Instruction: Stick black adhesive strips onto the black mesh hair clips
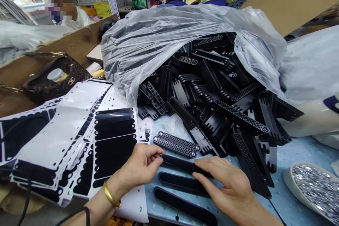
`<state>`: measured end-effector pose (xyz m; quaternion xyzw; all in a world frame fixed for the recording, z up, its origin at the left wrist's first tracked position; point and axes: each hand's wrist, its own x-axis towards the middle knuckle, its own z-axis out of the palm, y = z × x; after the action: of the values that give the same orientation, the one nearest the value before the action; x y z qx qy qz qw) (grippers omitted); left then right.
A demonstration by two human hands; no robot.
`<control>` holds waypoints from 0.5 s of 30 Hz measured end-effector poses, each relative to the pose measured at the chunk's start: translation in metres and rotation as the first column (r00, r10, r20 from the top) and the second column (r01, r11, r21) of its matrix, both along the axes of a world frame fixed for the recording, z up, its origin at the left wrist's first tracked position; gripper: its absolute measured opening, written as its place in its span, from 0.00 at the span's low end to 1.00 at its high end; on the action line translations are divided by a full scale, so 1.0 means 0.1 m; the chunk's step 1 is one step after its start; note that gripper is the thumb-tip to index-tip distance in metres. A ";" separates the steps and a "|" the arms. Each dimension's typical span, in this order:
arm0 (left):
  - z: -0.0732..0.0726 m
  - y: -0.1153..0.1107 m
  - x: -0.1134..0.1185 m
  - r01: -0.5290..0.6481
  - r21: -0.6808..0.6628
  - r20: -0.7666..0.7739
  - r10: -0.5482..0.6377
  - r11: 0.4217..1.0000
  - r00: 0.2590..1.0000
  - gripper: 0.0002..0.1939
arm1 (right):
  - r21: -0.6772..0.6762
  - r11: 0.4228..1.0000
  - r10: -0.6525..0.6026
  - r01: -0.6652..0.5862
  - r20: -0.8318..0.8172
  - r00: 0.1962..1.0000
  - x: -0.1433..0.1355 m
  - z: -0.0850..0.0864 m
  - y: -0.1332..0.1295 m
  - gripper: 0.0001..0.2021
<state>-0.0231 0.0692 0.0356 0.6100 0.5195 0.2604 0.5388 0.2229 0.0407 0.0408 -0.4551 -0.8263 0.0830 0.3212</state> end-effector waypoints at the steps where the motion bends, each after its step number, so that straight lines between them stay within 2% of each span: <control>1: 0.00 0.00 0.00 0.007 0.001 -0.004 -0.007 1.000 1.000 0.15 | -0.001 1.000 0.001 -0.001 0.000 1.000 0.00 0.00 0.00 0.06; 9: -0.04 0.02 0.02 -0.031 -0.047 0.039 0.033 0.998 0.999 0.15 | -0.003 1.000 0.028 -0.028 -0.031 0.999 0.01 0.01 -0.01 0.05; 15: -0.01 0.06 0.05 -0.043 -0.065 0.053 0.047 0.997 0.998 0.15 | 0.006 1.000 0.013 -0.012 -0.037 0.999 0.00 0.01 -0.02 0.05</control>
<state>-0.0178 0.0751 0.0351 0.5733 0.5264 0.2722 0.5658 0.2234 0.0390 0.0414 -0.4474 -0.8234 0.0911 0.3371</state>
